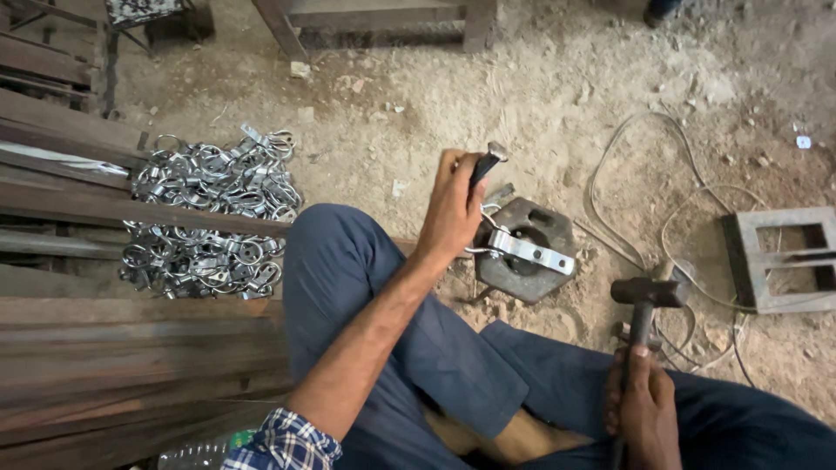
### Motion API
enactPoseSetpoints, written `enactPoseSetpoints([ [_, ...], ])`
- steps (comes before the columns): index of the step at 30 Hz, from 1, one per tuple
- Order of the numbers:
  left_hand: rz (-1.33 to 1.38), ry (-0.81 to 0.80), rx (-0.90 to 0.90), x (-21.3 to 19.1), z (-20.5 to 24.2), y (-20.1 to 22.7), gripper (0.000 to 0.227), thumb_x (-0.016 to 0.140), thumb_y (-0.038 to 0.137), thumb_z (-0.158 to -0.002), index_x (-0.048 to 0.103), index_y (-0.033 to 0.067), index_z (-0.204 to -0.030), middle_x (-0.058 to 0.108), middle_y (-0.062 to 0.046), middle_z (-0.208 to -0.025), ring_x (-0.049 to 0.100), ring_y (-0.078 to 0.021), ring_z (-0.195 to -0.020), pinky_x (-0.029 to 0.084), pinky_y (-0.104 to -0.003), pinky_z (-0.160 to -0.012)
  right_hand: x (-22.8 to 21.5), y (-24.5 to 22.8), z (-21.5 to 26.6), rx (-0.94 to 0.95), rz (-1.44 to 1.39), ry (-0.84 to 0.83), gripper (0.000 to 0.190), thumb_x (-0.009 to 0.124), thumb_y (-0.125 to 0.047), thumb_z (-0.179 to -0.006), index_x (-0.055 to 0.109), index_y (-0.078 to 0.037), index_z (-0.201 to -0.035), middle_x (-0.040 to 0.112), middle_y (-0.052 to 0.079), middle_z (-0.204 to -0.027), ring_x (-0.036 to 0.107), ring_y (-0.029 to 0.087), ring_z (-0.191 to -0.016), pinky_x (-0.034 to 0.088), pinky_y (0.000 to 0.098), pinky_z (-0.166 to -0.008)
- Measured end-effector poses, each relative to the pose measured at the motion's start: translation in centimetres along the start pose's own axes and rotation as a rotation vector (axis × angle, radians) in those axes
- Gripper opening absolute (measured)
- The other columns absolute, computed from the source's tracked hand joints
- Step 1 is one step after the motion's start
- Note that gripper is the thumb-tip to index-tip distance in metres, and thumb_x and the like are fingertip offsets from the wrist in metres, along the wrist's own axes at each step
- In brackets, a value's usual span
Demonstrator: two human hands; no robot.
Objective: The person sits on the floor and uses a hammer to strike a metal piece placed on a small anvil. They repeatedly adjust the metal piece and strike it with the hammer to shape it.
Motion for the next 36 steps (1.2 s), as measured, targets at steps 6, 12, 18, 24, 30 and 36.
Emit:
enactPoseSetpoints([
  [6,0.231,-0.121,-0.089,0.3,-0.6,2.1,0.030,0.076,0.001,-0.089,0.068,-0.0027,-0.118,0.067,-0.014,-0.105,0.069,-0.0265,-0.098,0.054,-0.034,-0.087,0.4,-1.0,1.3,0.050,0.028,0.057,0.049,0.039,-0.047,-0.108,0.058,-0.002,-0.100,0.042,0.004,-0.055,0.038,0.016,-0.038,0.032,0.0323,-0.034],
  [12,0.391,-0.394,-0.322,3.8,2.6,2.4,0.029,0.082,0.008,-0.088,0.076,0.0007,-0.115,0.077,-0.010,-0.108,0.071,-0.0139,-0.096,0.057,-0.030,-0.084,0.9,-2.2,2.4,0.059,-0.008,0.048,0.047,0.038,-0.047,-0.107,0.057,-0.003,-0.102,0.043,0.002,-0.056,0.038,0.014,-0.038,0.033,0.0316,-0.033],
  [18,0.505,-0.450,-0.418,5.9,4.2,3.1,0.021,0.078,0.008,-0.093,0.073,-0.0001,-0.112,0.078,-0.007,-0.105,0.070,-0.0089,-0.095,0.057,-0.028,-0.083,1.1,-2.2,2.4,0.066,-0.008,0.012,0.047,0.037,-0.049,-0.105,0.055,-0.005,-0.101,0.041,0.003,-0.054,0.037,0.013,-0.037,0.033,0.0303,-0.032],
  [24,0.505,-0.457,-0.455,5.8,4.4,3.3,0.020,0.076,0.006,-0.092,0.073,0.0002,-0.111,0.078,-0.007,-0.106,0.073,-0.0114,-0.099,0.061,-0.029,-0.087,1.2,-1.9,2.6,0.072,-0.019,0.031,0.049,0.038,-0.050,-0.106,0.055,-0.004,-0.099,0.042,0.003,-0.056,0.038,0.013,-0.037,0.033,0.0307,-0.033],
  [30,0.434,-0.491,-0.432,6.0,4.2,3.4,0.021,0.077,0.007,-0.091,0.073,0.0029,-0.111,0.078,-0.006,-0.101,0.074,-0.0109,-0.094,0.062,-0.030,-0.082,1.1,-1.9,2.7,0.113,-0.025,0.028,0.048,0.038,-0.050,-0.104,0.054,-0.005,-0.101,0.043,0.003,-0.056,0.038,0.013,-0.037,0.034,0.0313,-0.032],
  [36,0.406,-0.504,-0.406,6.1,4.1,3.6,0.020,0.077,0.010,-0.092,0.074,0.0052,-0.112,0.079,-0.006,-0.096,0.072,-0.0105,-0.087,0.059,-0.030,-0.075,1.3,-2.2,2.8,0.086,-0.011,0.022,0.048,0.038,-0.049,-0.104,0.055,-0.004,-0.101,0.042,0.004,-0.055,0.039,0.014,-0.037,0.035,0.0318,-0.032],
])
Point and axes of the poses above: each hand's wrist, its own z-axis away from the middle knuckle, its own x-axis out of the palm, y = z × x, the point moved 6 cm from there along -z, towards the middle knuckle
